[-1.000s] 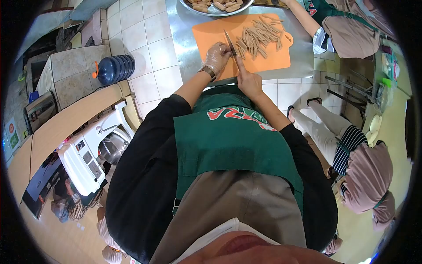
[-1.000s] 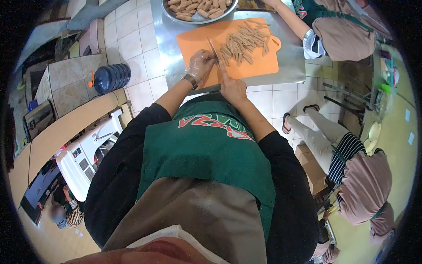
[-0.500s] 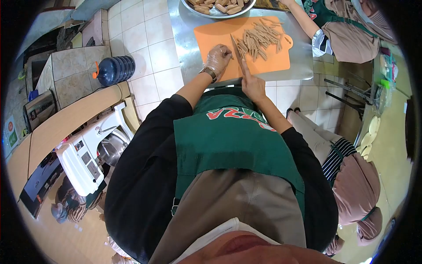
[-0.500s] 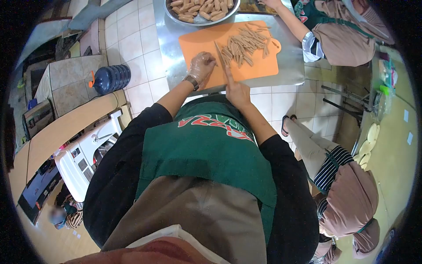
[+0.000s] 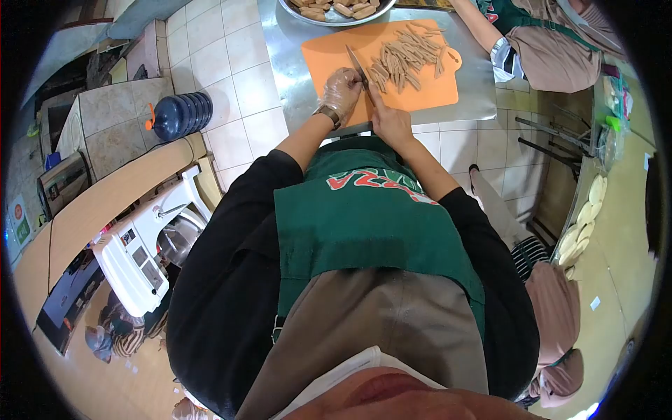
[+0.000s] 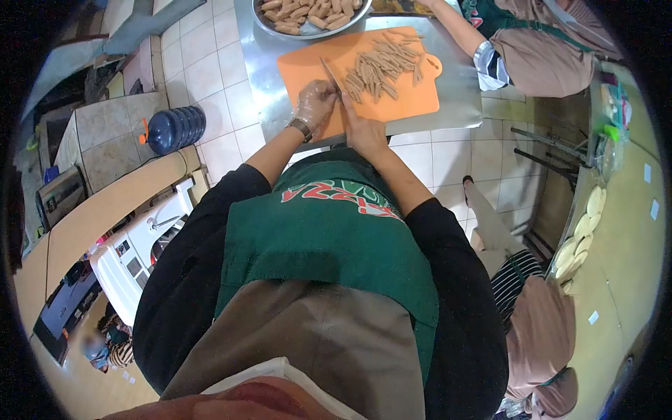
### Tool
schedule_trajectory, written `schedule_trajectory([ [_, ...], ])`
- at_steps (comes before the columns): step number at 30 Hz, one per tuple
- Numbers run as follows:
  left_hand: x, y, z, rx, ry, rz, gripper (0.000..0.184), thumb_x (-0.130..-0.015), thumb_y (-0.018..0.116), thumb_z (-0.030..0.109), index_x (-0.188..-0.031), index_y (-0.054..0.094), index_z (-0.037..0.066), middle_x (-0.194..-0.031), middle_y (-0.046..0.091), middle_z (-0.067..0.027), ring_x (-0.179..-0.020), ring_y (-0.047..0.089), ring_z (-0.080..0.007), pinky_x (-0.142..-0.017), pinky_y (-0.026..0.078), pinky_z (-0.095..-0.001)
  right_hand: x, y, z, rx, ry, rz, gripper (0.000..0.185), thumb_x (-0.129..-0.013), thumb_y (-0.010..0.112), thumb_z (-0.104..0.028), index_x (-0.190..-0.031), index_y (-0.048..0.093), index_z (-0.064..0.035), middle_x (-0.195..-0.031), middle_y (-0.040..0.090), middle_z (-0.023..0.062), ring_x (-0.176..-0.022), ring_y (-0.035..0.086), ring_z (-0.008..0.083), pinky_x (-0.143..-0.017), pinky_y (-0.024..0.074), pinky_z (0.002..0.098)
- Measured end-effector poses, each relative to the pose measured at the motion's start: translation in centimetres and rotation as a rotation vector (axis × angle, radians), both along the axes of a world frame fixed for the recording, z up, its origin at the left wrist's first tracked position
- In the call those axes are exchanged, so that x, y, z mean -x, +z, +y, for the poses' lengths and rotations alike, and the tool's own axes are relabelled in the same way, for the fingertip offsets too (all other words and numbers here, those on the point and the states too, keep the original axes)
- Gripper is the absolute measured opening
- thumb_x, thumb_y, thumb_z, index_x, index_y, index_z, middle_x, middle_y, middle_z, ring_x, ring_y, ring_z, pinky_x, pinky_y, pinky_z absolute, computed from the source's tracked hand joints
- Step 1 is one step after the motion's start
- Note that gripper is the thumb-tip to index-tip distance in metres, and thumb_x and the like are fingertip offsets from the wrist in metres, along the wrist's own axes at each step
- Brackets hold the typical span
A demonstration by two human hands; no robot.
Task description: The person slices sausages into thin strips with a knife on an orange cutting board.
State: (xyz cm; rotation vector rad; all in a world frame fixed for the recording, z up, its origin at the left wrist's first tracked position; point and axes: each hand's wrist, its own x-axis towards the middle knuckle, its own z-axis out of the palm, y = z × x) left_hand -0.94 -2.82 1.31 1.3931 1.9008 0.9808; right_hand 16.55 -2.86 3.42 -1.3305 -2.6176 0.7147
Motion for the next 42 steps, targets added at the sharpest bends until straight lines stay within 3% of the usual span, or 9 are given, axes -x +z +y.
schedule_trajectory([
  [6, 0.3, -0.1, 0.6, -0.074, -0.011, 0.019, 0.009, -0.073, 0.067, 0.006, -0.082, 0.066, 0.008, -0.084, 0.064, -0.0114, -0.082, 0.063, -0.0296, -0.072, 0.052, -0.0389, -3.8, 1.4, -2.2, 0.107, -0.01, -0.044, 0.075, -0.083, 0.055, -0.013, -0.151, 0.023, -0.0162, -0.064, 0.064, 0.0182, -0.055, 0.062, 0.0365, -0.052, 0.0486, 0.0501],
  [12, 0.9, 4.1, 5.1, -0.349, -0.34, 0.455, 0.016, -0.079, 0.06, 0.01, -0.093, 0.068, 0.013, -0.087, 0.066, -0.0091, -0.092, 0.063, -0.0271, -0.081, 0.052, -0.0413, -4.0, 1.0, -1.9, -0.056, 0.078, 0.053, 0.075, -0.082, 0.057, -0.013, -0.15, 0.027, -0.0196, -0.064, 0.064, 0.0127, -0.053, 0.062, 0.0306, -0.049, 0.0493, 0.0445],
  [14, 0.2, 5.8, 6.7, -0.072, -0.631, 0.652, 0.019, -0.081, 0.059, 0.011, -0.097, 0.069, 0.012, -0.095, 0.068, -0.0102, -0.093, 0.065, -0.0291, -0.081, 0.053, -0.0425, -3.4, 0.5, -1.7, -0.059, 0.112, 0.04, 0.076, -0.081, 0.058, -0.012, -0.15, 0.027, -0.0196, -0.064, 0.064, 0.0115, -0.053, 0.062, 0.0301, -0.048, 0.0491, 0.0443],
  [17, -1.0, 4.4, 8.5, 0.215, -0.648, 0.785, 0.02, -0.084, 0.057, 0.014, -0.099, 0.069, 0.011, -0.102, 0.068, -0.0122, -0.093, 0.066, -0.0332, -0.079, 0.054, -0.0449, -2.7, 0.6, -1.3, -0.039, 0.161, 0.008, 0.077, -0.079, 0.058, -0.011, -0.15, 0.028, -0.0196, -0.063, 0.064, 0.0098, -0.053, 0.062, 0.0296, -0.047, 0.0488, 0.0439],
  [23, 0.3, 6.2, 8.8, 0.211, -0.767, 0.68, 0.021, -0.086, 0.058, 0.014, -0.103, 0.068, 0.01, -0.104, 0.068, -0.0135, -0.095, 0.066, -0.0327, -0.078, 0.054, -0.0446, -3.2, 0.9, -0.6, -0.015, 0.169, -0.025, 0.079, -0.079, 0.059, -0.015, -0.15, 0.025, -0.0191, -0.061, 0.063, 0.0117, -0.054, 0.062, 0.0314, -0.05, 0.0487, 0.0454],
  [29, 2.4, 5.4, 7.0, -0.245, -0.535, 0.463, 0.014, -0.08, 0.067, 0.018, -0.092, 0.065, 0.012, -0.092, 0.063, -0.009, -0.089, 0.063, -0.0309, -0.074, 0.051, -0.0428, -4.5, 1.0, 0.6, -0.05, 0.081, -0.028, 0.077, -0.081, 0.058, -0.013, -0.15, 0.027, -0.0224, -0.059, 0.061, 0.0109, -0.05, 0.061, 0.0306, -0.047, 0.0485, 0.0444],
  [37, 1.9, 0.6, 1.3, -0.277, -0.475, 0.338, 0.01, -0.079, 0.068, 0.012, -0.089, 0.066, 0.011, -0.095, 0.063, -0.0112, -0.088, 0.062, -0.0323, -0.075, 0.052, -0.0417, -4.3, 1.0, 1.7, -0.014, -0.016, -0.075, 0.079, -0.079, 0.06, -0.013, -0.15, 0.026, -0.0165, -0.061, 0.063, 0.0122, -0.053, 0.063, 0.0309, -0.049, 0.0487, 0.0451],
  [40, 0.9, 1.0, 0.1, -0.335, -0.272, 0.277, 0.009, -0.079, 0.069, 0.011, -0.088, 0.068, 0.009, -0.096, 0.063, -0.0109, -0.091, 0.062, -0.0314, -0.077, 0.052, -0.0407, -4.1, 0.8, 0.9, -0.049, 0.05, -0.041, 0.079, -0.079, 0.059, -0.012, -0.15, 0.026, -0.0149, -0.061, 0.063, 0.0125, -0.053, 0.063, 0.031, -0.049, 0.0491, 0.0448],
  [42, 0.4, 1.5, -0.2, -0.147, -0.161, 0.231, 0.009, -0.079, 0.069, 0.011, -0.087, 0.07, 0.008, -0.097, 0.064, -0.0116, -0.09, 0.063, -0.0306, -0.078, 0.053, -0.04, -4.1, 1.0, 0.2, -0.012, 0.093, -0.056, 0.076, -0.083, 0.058, -0.013, -0.151, 0.025, -0.0182, -0.064, 0.064, 0.0126, -0.051, 0.061, 0.0309, -0.049, 0.0482, 0.0445],
])
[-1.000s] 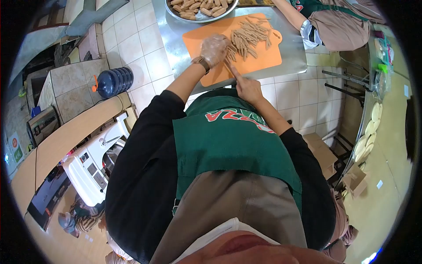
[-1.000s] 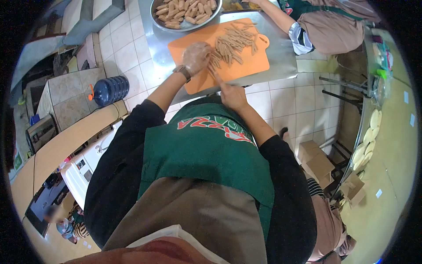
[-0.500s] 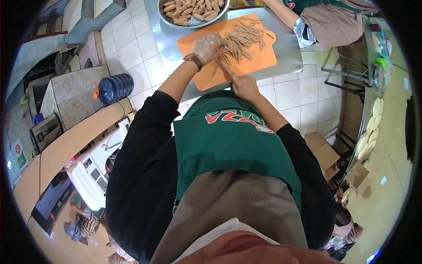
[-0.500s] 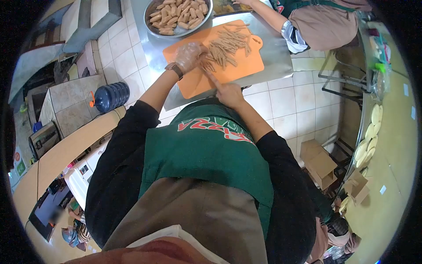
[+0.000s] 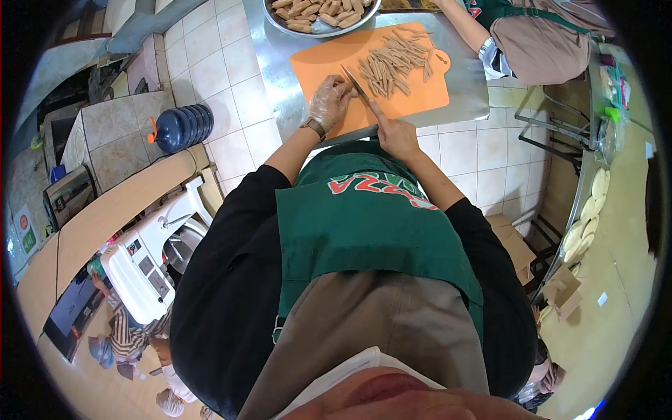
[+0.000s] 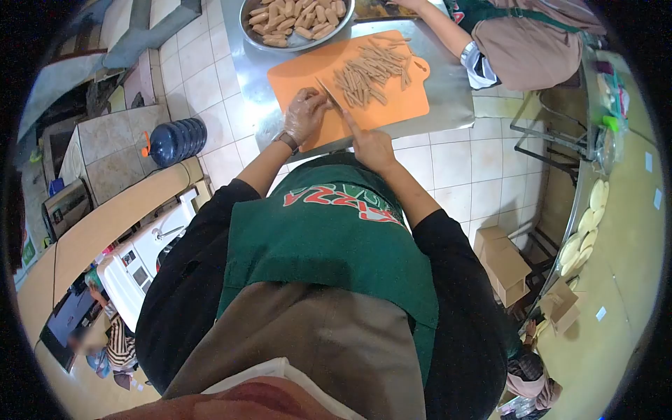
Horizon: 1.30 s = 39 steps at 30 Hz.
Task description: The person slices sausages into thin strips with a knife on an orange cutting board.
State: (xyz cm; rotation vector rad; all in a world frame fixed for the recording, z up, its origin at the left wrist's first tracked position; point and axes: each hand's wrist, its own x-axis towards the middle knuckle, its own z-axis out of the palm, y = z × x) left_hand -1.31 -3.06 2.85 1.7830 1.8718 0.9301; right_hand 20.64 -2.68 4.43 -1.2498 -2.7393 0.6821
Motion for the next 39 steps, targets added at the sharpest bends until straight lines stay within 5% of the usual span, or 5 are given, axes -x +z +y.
schedule_trajectory([
  [21, -0.4, -1.4, 0.2, 0.017, 0.108, -0.114, 0.005, -0.078, 0.066, 0.008, -0.081, 0.069, 0.007, -0.09, 0.065, -0.0121, -0.088, 0.063, -0.0315, -0.078, 0.051, -0.0403, 4.0, -1.3, 1.7, -0.09, 0.067, -0.001, 0.089, -0.073, 0.062, -0.009, -0.152, 0.021, -0.0129, -0.062, 0.063, 0.013, -0.052, 0.062, 0.0308, -0.048, 0.0486, 0.044],
  [39, -0.7, -2.0, 0.3, -0.045, 0.198, -0.088, 0.006, -0.073, 0.07, 0.009, -0.078, 0.067, 0.008, -0.084, 0.065, -0.0105, -0.082, 0.063, -0.0318, -0.075, 0.052, -0.0409, 4.1, -1.4, 1.2, -0.113, 0.032, 0.061, 0.076, -0.081, 0.059, -0.012, -0.15, 0.027, -0.015, -0.059, 0.061, 0.0131, -0.049, 0.06, 0.0318, -0.047, 0.047, 0.0443],
])
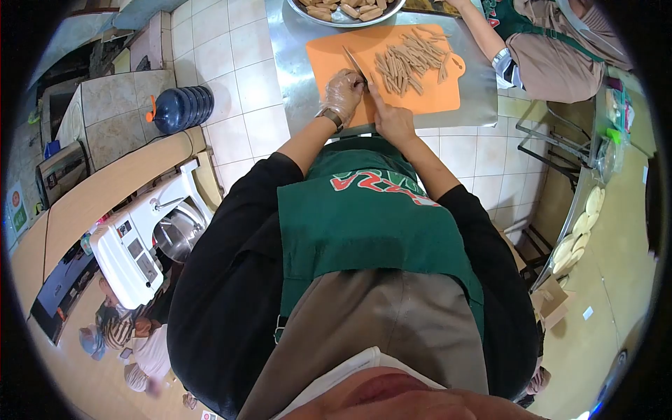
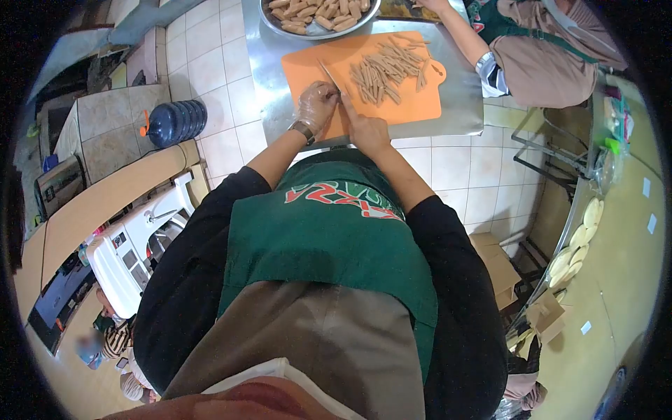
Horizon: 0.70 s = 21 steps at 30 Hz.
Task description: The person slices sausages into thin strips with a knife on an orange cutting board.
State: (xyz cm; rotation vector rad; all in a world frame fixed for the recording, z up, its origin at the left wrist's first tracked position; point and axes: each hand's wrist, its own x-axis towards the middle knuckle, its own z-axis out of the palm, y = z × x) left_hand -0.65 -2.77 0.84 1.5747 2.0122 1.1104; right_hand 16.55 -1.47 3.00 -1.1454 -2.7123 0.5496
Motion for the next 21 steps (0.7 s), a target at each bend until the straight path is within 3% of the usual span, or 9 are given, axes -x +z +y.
schedule_trajectory([
  [4, -0.1, -0.1, -0.2, 0.007, 0.038, -0.035, 0.005, -0.073, 0.071, 0.009, -0.078, 0.067, 0.009, -0.084, 0.066, -0.0106, -0.082, 0.064, -0.0316, -0.075, 0.052, -0.0408, -2.2, 1.2, -1.3, 0.078, -0.023, -0.026, 0.074, -0.082, 0.058, -0.013, -0.15, 0.028, -0.0162, -0.06, 0.062, 0.0138, -0.05, 0.06, 0.0327, -0.047, 0.0471, 0.0451],
  [6, 0.0, 0.1, -0.3, 0.129, 0.017, -0.101, 0.005, -0.074, 0.071, 0.01, -0.078, 0.068, 0.009, -0.084, 0.066, -0.0107, -0.081, 0.064, -0.0303, -0.074, 0.052, -0.0403, -3.2, 1.5, -2.0, 0.109, -0.04, -0.024, 0.073, -0.084, 0.057, -0.015, -0.15, 0.028, -0.0181, -0.059, 0.061, 0.0143, -0.049, 0.06, 0.0336, -0.047, 0.0468, 0.0461],
  [12, 0.1, -0.5, -0.4, 0.017, 0.039, -0.025, 0.006, -0.074, 0.071, 0.009, -0.079, 0.069, 0.009, -0.086, 0.067, -0.0104, -0.079, 0.065, -0.0277, -0.072, 0.053, -0.0384, -2.4, 2.7, -1.7, 0.082, -0.011, -0.017, 0.076, -0.08, 0.058, -0.012, -0.15, 0.028, -0.0137, -0.062, 0.063, 0.0133, -0.05, 0.061, 0.0317, -0.048, 0.0488, 0.0459],
  [15, -0.1, -0.4, -0.4, 0.082, 0.052, -0.107, 0.006, -0.074, 0.071, 0.01, -0.08, 0.069, 0.008, -0.086, 0.067, -0.0103, -0.078, 0.065, -0.0274, -0.071, 0.053, -0.0376, -2.3, 2.2, -1.5, 0.089, -0.014, -0.012, 0.078, -0.081, 0.059, -0.012, -0.151, 0.025, -0.0193, -0.06, 0.062, 0.0138, -0.05, 0.06, 0.0335, -0.047, 0.0474, 0.0463],
  [21, -0.1, -0.8, -0.4, 0.088, 0.064, -0.151, 0.006, -0.074, 0.071, 0.01, -0.079, 0.069, 0.007, -0.086, 0.067, -0.0105, -0.076, 0.065, -0.0279, -0.07, 0.054, -0.0376, -0.9, 0.7, -0.5, 0.074, 0.016, 0.04, 0.079, -0.08, 0.06, -0.012, -0.151, 0.025, -0.0181, -0.062, 0.063, 0.0133, -0.05, 0.061, 0.0329, -0.048, 0.0479, 0.0458],
])
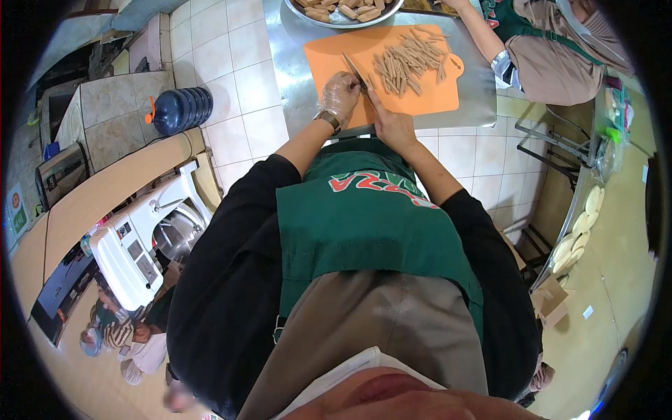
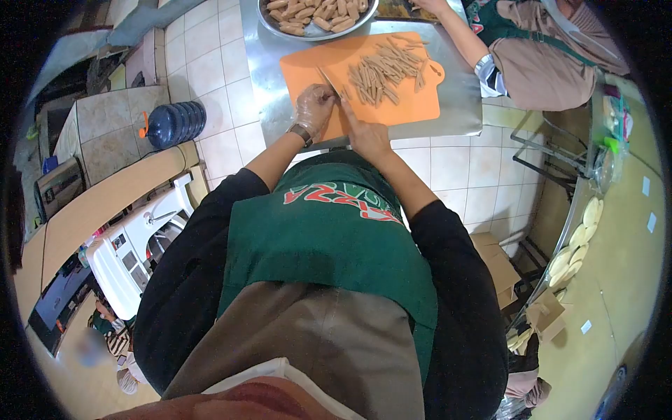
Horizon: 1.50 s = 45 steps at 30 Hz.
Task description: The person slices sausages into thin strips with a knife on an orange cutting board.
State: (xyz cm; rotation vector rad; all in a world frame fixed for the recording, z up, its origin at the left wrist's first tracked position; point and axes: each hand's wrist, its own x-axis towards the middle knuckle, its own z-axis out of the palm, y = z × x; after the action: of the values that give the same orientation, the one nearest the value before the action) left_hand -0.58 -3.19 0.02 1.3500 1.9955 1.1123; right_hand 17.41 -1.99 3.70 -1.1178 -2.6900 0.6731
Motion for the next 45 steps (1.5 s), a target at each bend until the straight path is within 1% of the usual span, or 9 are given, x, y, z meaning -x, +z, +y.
schedule_trajectory([
  [7, -0.2, 0.6, 0.1, -0.026, -0.023, 0.065, 0.006, -0.074, 0.07, 0.01, -0.078, 0.066, 0.008, -0.083, 0.065, -0.0114, -0.077, 0.064, -0.0301, -0.071, 0.053, -0.0404, -1.6, 0.4, -0.9, 0.094, -0.075, -0.052, 0.076, -0.083, 0.059, -0.016, -0.151, 0.025, -0.016, -0.064, 0.064, 0.016, -0.054, 0.062, 0.0351, -0.052, 0.0484, 0.0479],
  [16, 0.8, 1.9, 2.6, -0.126, -0.306, 0.243, 0.012, -0.078, 0.064, 0.008, -0.091, 0.066, 0.008, -0.096, 0.065, -0.012, -0.092, 0.061, -0.032, -0.079, 0.051, -0.0416, -3.7, 2.1, 0.7, 0.09, -0.181, 0.008, 0.068, -0.088, 0.057, -0.018, -0.15, 0.029, -0.0248, -0.064, 0.063, 0.0163, -0.056, 0.062, 0.0355, -0.054, 0.0489, 0.0458],
  [22, -1.5, 4.7, 6.3, -0.29, -0.775, 0.538, 0.027, -0.076, 0.068, 0.016, -0.102, 0.063, 0.012, -0.111, 0.062, -0.0069, -0.107, 0.057, -0.0286, -0.09, 0.048, -0.0412, -7.3, 2.6, 0.5, 0.053, -0.452, 0.13, 0.069, -0.088, 0.056, -0.022, -0.15, 0.027, -0.0233, -0.062, 0.063, 0.0161, -0.054, 0.062, 0.0364, -0.054, 0.0498, 0.0471],
  [27, -3.3, 3.6, 9.4, -0.284, -1.038, 0.778, 0.033, -0.074, 0.069, 0.018, -0.107, 0.065, 0.015, -0.117, 0.06, -0.0044, -0.119, 0.05, -0.0256, -0.104, 0.035, -0.0446, -9.5, 2.6, -0.4, 0.097, -0.517, -0.01, 0.068, -0.088, 0.057, -0.021, -0.15, 0.029, -0.0221, -0.058, 0.06, 0.0141, -0.049, 0.06, 0.0343, -0.05, 0.0485, 0.045],
  [31, -3.0, 5.2, 9.5, -0.322, -0.94, 0.65, 0.028, -0.075, 0.068, 0.016, -0.103, 0.066, 0.015, -0.112, 0.061, -0.0049, -0.113, 0.054, -0.0263, -0.097, 0.04, -0.0445, -9.6, 2.7, -1.3, 0.039, -0.497, 0.062, 0.068, -0.087, 0.058, -0.02, -0.149, 0.031, -0.0204, -0.056, 0.059, 0.0129, -0.047, 0.059, 0.0318, -0.046, 0.0473, 0.0428],
  [35, 1.9, 8.1, 10.1, -0.371, -0.615, 0.575, 0.019, -0.078, 0.066, 0.016, -0.097, 0.066, 0.013, -0.102, 0.063, -0.0083, -0.099, 0.059, -0.0289, -0.085, 0.046, -0.0454, -9.0, 2.6, -2.1, -0.003, -0.319, 0.001, 0.07, -0.084, 0.059, -0.015, -0.149, 0.032, -0.0182, -0.056, 0.059, 0.0107, -0.046, 0.058, 0.029, -0.044, 0.0469, 0.0418],
  [38, 6.2, 9.0, 13.4, -0.242, -0.521, 0.59, 0.022, -0.079, 0.067, 0.018, -0.1, 0.067, 0.014, -0.102, 0.064, -0.0102, -0.097, 0.06, -0.0308, -0.084, 0.048, -0.0427, -6.6, 1.8, -2.0, 0.032, -0.065, 0.114, 0.073, -0.082, 0.061, -0.012, -0.148, 0.033, -0.0183, -0.061, 0.06, 0.009, -0.049, 0.058, 0.029, -0.046, 0.0468, 0.0417],
  [40, 7.2, 9.2, 15.4, -0.072, -0.28, 0.644, 0.023, -0.082, 0.064, 0.02, -0.104, 0.067, 0.014, -0.103, 0.064, -0.0113, -0.095, 0.062, -0.0335, -0.084, 0.049, -0.0431, -5.1, 0.7, -0.7, 0.038, 0.008, 0.069, 0.077, -0.079, 0.061, -0.012, -0.149, 0.03, -0.0187, -0.063, 0.061, 0.009, -0.051, 0.06, 0.0291, -0.046, 0.0472, 0.0417],
  [45, 7.2, 10.1, 19.1, 0.351, -0.384, 0.779, 0.026, -0.089, 0.058, 0.026, -0.11, 0.066, 0.014, -0.109, 0.064, -0.0142, -0.103, 0.062, -0.0329, -0.087, 0.051, -0.0445, -3.8, 0.9, 2.8, -0.008, 0.005, -0.103, 0.082, -0.076, 0.061, -0.014, -0.15, 0.026, -0.0202, -0.065, 0.064, 0.0092, -0.055, 0.064, 0.0292, -0.047, 0.0489, 0.0412],
])
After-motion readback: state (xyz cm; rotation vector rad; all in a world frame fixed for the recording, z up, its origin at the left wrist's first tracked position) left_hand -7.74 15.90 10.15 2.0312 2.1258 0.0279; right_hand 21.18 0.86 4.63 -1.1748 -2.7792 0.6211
